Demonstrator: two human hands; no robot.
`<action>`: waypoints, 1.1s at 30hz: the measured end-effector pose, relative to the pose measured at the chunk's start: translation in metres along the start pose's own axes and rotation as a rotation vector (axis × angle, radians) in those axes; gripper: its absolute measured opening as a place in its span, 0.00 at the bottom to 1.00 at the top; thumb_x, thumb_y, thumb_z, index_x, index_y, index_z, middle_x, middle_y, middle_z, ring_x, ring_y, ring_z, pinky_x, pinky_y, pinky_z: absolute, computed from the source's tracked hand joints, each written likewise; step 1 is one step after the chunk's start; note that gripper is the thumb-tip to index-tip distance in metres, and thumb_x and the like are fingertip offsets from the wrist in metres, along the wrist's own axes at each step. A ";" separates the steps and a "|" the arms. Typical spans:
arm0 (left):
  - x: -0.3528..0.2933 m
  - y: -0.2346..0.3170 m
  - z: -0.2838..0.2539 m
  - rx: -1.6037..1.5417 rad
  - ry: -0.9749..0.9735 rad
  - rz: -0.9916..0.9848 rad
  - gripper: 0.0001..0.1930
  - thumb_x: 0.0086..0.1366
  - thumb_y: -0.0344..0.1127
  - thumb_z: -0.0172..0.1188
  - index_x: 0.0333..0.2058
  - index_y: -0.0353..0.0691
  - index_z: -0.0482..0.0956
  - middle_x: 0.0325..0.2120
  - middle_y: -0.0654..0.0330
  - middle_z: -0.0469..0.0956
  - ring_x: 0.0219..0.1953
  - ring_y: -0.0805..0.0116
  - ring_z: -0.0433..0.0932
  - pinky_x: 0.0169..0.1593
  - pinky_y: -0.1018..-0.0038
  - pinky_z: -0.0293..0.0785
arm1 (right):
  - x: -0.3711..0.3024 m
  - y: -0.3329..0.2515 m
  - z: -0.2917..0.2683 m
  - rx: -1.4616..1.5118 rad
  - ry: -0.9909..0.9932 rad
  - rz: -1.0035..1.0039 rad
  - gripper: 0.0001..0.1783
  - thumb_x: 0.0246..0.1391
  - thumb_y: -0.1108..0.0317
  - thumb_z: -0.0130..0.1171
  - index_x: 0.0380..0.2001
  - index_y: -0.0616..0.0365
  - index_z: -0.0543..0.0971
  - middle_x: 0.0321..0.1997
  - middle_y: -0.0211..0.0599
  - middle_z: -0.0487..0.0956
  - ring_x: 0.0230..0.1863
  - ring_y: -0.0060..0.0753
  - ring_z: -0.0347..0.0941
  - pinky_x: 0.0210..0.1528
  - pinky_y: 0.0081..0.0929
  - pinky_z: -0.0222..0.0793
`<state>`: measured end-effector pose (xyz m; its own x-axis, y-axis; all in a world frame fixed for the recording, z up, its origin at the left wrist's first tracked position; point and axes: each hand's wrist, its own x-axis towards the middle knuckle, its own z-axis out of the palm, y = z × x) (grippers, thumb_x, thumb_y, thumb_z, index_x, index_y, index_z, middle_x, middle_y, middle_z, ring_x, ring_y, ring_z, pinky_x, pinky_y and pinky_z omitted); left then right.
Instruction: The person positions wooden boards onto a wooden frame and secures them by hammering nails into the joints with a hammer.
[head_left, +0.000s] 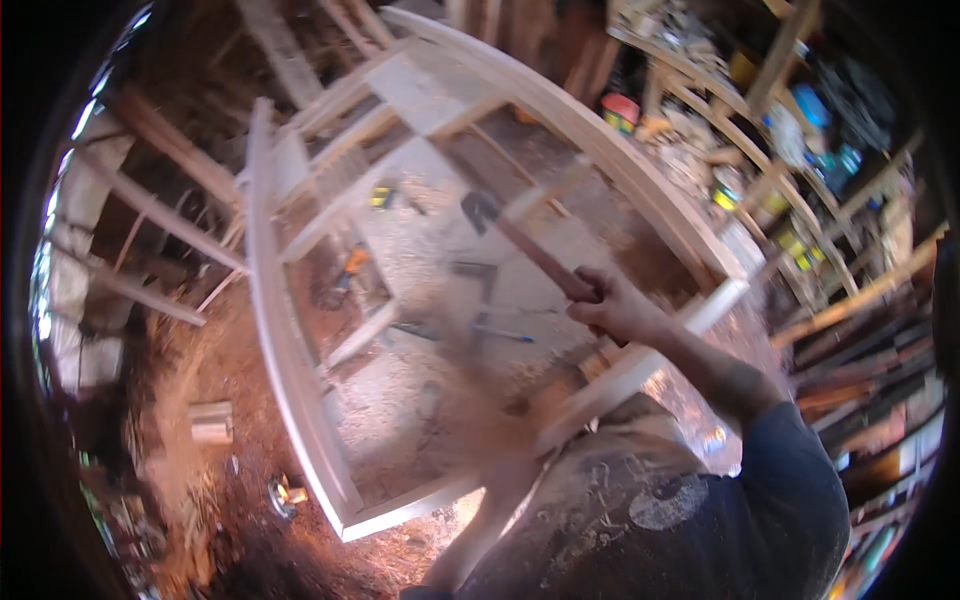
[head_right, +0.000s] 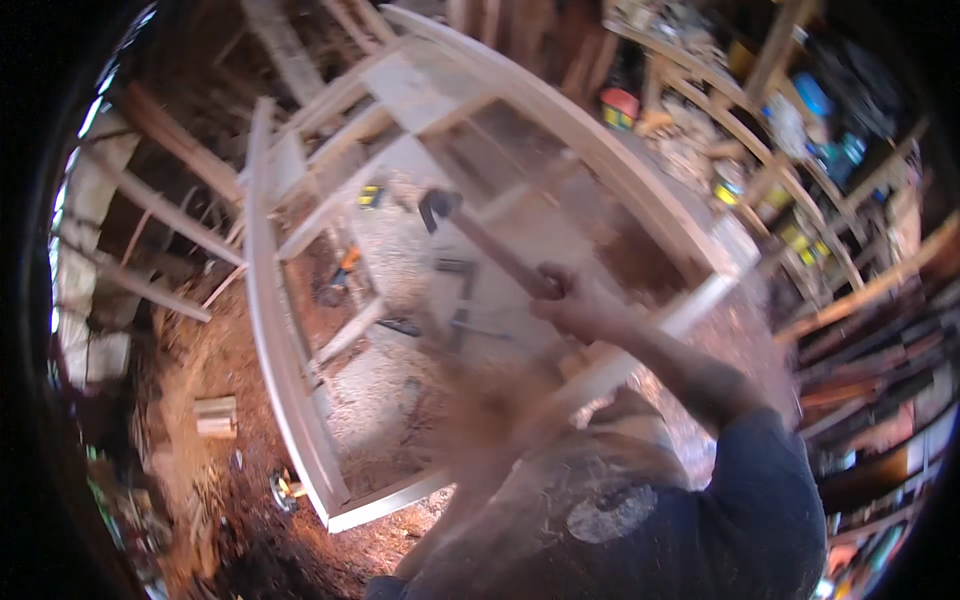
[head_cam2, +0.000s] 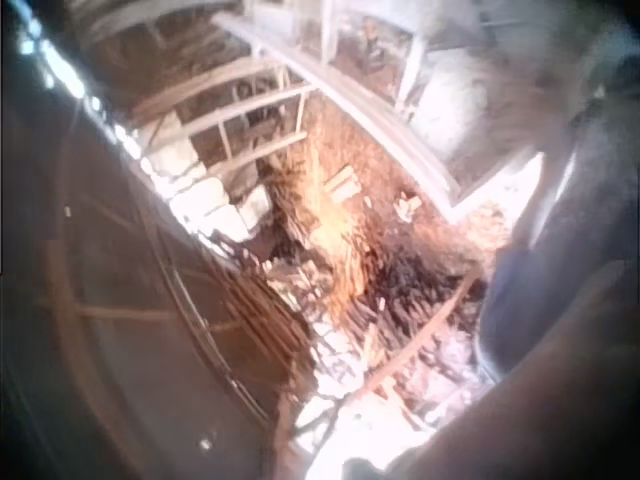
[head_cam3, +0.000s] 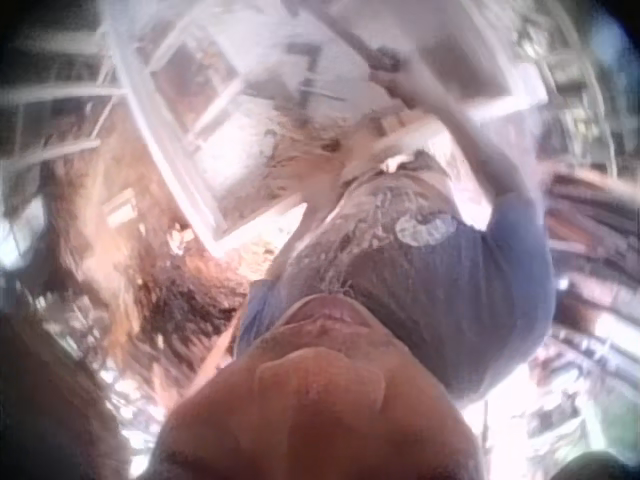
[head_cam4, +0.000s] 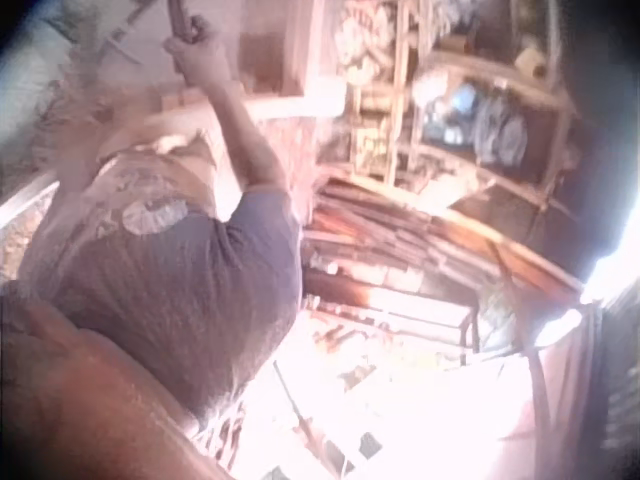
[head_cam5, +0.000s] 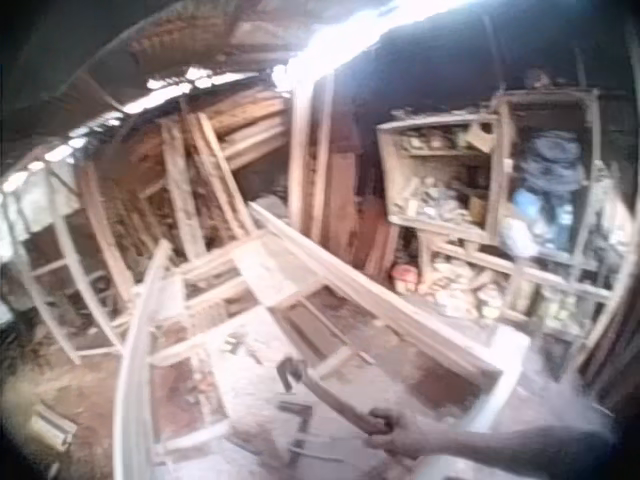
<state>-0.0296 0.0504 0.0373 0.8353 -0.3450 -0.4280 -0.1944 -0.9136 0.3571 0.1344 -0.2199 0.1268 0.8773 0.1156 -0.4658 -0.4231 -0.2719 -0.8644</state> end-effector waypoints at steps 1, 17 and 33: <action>0.001 -0.002 0.005 0.028 0.054 -0.001 0.25 0.64 0.54 0.65 0.51 0.40 0.78 0.45 0.47 0.81 0.46 0.49 0.81 0.49 0.56 0.77 | -0.018 -0.002 -0.020 -0.017 0.029 -0.108 0.19 0.52 0.67 0.65 0.48 0.57 0.78 0.24 0.28 0.74 0.23 0.19 0.72 0.23 0.22 0.67; 0.167 0.253 0.008 0.071 0.438 0.561 0.33 0.59 0.42 0.70 0.63 0.49 0.73 0.55 0.47 0.72 0.56 0.43 0.71 0.58 0.51 0.69 | -0.150 0.187 -0.308 -0.034 0.680 0.033 0.11 0.60 0.66 0.61 0.31 0.61 0.73 0.19 0.29 0.72 0.19 0.19 0.67 0.20 0.27 0.61; 0.254 0.368 0.010 0.096 0.113 0.291 0.34 0.60 0.38 0.65 0.66 0.71 0.70 0.53 0.47 0.76 0.52 0.40 0.78 0.55 0.52 0.77 | -0.099 0.270 -0.406 0.514 -0.143 0.337 0.07 0.57 0.69 0.60 0.33 0.58 0.73 0.16 0.23 0.66 0.11 0.18 0.62 0.12 0.20 0.58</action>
<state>0.1056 -0.3757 0.0516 0.7884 -0.5736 -0.2223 -0.4767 -0.7980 0.3686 0.0252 -0.6921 0.0168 0.6528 0.2403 -0.7184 -0.7571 0.1742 -0.6297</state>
